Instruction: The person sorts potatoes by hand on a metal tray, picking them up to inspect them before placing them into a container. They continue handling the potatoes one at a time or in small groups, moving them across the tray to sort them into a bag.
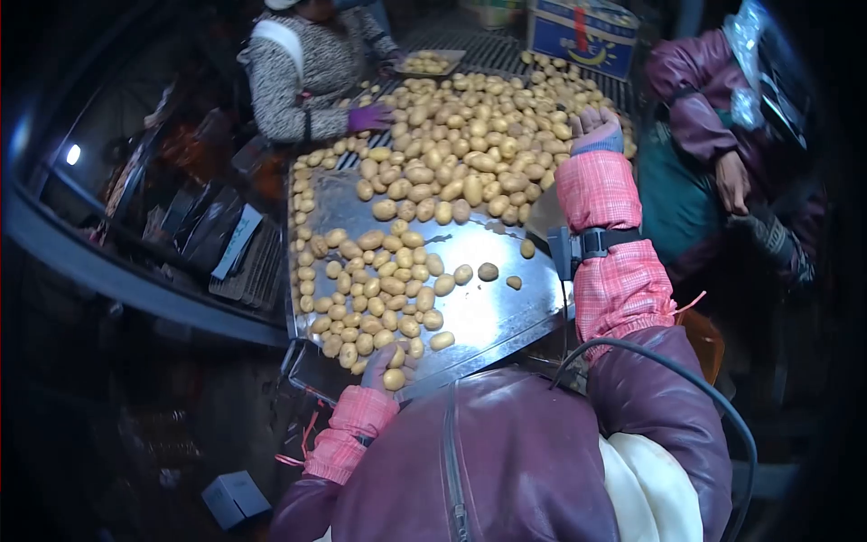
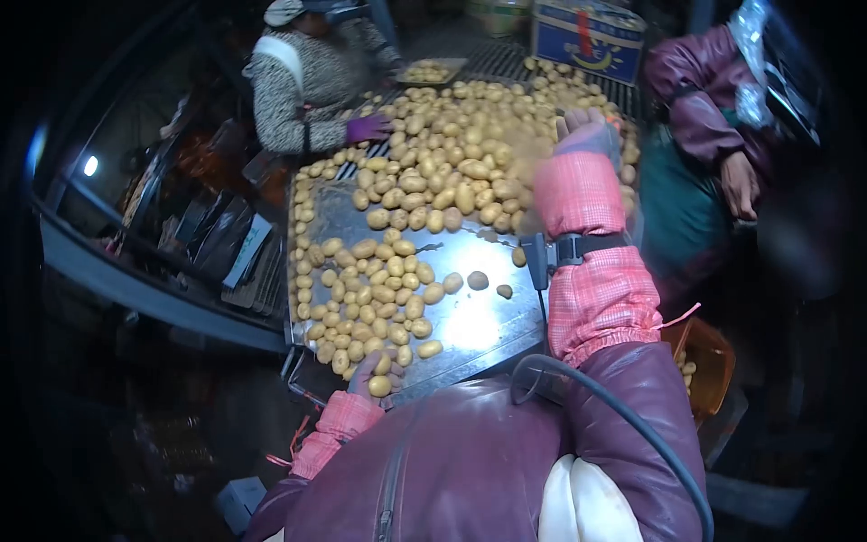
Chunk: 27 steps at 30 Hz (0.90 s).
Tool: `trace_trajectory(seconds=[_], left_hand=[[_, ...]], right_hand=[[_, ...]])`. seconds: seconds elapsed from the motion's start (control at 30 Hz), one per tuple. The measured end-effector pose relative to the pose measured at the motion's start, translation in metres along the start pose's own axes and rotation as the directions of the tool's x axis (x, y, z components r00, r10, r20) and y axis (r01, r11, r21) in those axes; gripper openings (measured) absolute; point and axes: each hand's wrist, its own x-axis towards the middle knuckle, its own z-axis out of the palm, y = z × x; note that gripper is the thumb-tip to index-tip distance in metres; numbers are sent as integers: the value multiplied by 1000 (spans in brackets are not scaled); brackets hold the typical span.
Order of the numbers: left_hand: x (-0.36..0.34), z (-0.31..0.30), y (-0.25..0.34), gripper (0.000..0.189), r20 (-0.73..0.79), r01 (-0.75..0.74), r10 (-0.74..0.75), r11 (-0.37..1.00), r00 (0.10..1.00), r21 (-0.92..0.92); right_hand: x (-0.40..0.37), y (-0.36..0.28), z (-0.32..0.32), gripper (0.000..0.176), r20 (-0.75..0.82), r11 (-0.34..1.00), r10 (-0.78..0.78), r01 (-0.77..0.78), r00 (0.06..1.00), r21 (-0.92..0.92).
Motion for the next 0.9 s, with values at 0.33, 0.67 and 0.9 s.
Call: trace_trajectory(seconds=[0.33, 0.67, 0.9], left_hand=[[-9, 2, 8, 54, 37, -39, 39, 999, 999, 20], [-27, 19, 25, 54, -130, -114, 119, 992, 984, 45], [-33, 43, 60, 48, -260, -214, 183, 972, 948, -98]], right_hand=[[-90, 147, 87, 23, 324, 694, -220, 381, 920, -610], [-156, 238, -2, 33, 715, 117, 603, 847, 354, -519], [-168, 334, 3, 43, 511, 137, 851, 890, 119, -435]])
